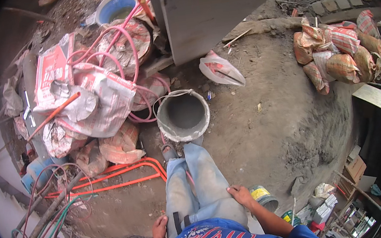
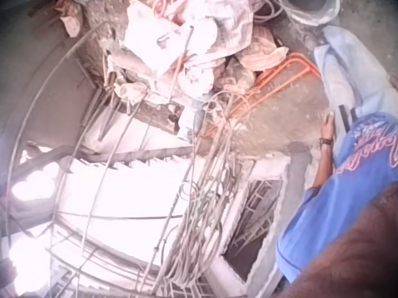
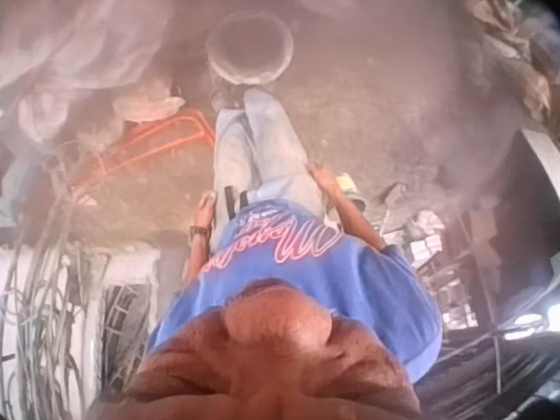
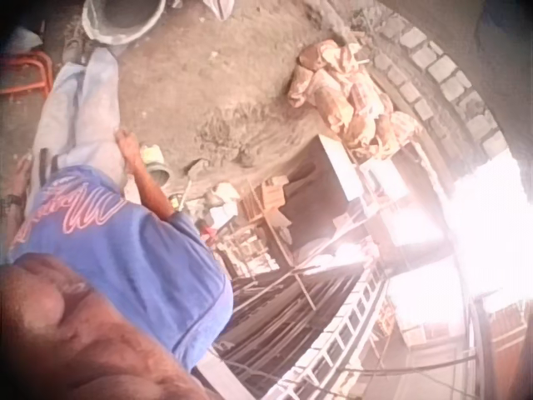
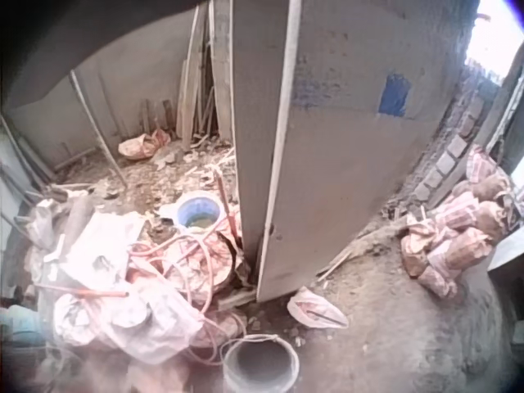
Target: The person sits on the ground and uses a handheld blowtorch to heat a section of an orange plastic pipe. After heating, they bend the pipe into a curved shape and hold it to cool. The person repeats this process on another section of the pipe.
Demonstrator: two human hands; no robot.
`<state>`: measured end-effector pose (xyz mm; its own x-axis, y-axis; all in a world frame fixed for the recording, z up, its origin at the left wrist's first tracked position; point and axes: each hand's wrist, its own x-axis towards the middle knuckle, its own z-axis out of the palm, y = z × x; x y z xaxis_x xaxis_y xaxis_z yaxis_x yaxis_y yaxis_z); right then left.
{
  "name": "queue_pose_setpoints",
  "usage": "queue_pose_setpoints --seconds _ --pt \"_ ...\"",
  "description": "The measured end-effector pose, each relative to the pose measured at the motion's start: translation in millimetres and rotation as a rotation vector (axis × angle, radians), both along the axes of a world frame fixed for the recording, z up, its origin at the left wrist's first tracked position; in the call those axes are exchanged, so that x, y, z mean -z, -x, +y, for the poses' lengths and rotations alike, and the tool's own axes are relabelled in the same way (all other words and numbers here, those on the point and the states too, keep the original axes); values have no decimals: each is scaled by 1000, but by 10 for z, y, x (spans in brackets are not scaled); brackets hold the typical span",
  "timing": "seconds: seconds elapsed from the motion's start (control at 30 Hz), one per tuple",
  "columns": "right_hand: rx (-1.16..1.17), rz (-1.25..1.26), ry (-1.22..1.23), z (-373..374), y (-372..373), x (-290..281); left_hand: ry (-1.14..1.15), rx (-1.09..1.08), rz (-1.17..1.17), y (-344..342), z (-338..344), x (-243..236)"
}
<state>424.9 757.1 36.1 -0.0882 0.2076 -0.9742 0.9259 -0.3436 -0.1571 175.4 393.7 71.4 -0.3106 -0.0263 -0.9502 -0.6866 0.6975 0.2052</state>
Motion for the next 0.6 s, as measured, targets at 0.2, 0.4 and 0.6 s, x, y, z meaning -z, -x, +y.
queue_pose_setpoints --seconds 0.2,0.4,0.6 --pt "-3 -22 -71 -202 152 -77 -17 319 78 153 -208 -37" --pt "-116 -9 -199 -331 264 -142 -14 -21 -83 460 -486 -77" --pt "-90 -7 -298 -713 327 -185 -49 -71 -178 703 -846 -89"
